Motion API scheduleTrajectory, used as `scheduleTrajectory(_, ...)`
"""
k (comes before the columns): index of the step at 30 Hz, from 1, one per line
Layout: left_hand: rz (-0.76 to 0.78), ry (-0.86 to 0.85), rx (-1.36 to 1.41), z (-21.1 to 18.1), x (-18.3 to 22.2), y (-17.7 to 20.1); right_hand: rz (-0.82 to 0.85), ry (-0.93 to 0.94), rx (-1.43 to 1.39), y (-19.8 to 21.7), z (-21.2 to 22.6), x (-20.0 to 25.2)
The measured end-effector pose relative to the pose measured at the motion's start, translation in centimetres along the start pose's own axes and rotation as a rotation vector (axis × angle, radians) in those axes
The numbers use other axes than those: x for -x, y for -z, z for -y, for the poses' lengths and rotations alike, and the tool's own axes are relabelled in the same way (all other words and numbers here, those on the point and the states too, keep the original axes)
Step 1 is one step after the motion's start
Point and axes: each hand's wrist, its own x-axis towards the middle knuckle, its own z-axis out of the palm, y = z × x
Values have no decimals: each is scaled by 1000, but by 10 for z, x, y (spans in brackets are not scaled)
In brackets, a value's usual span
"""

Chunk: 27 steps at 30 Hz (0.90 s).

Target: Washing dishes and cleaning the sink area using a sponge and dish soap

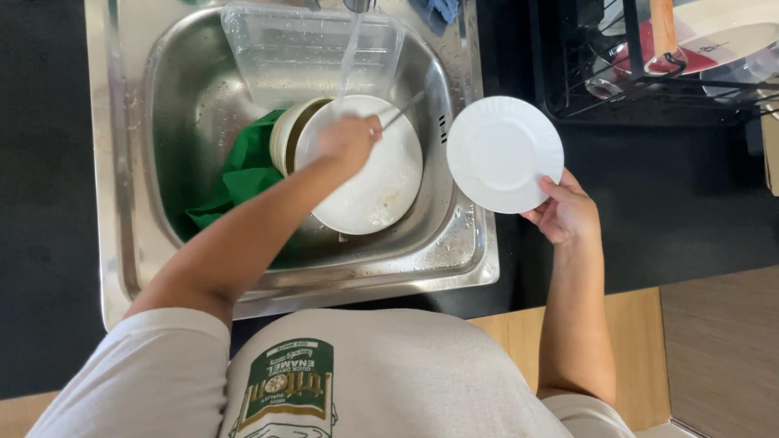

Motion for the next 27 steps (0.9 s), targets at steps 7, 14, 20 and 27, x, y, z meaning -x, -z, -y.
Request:
scheduleTrajectory(7,-112,118,220,5,1,33,-23,-23,100,13,5,7)
scheduleTrajectory(14,-53,387,654,2,-6,64,-234,-31,418,-17,26,37)
scheduleTrajectory(20,-153,222,673,17,-11,65,-392,22,673,-43,41,59)
scheduleTrajectory(27,-159,94,701,14,1,81,-439,783,1282,-78,49,63)
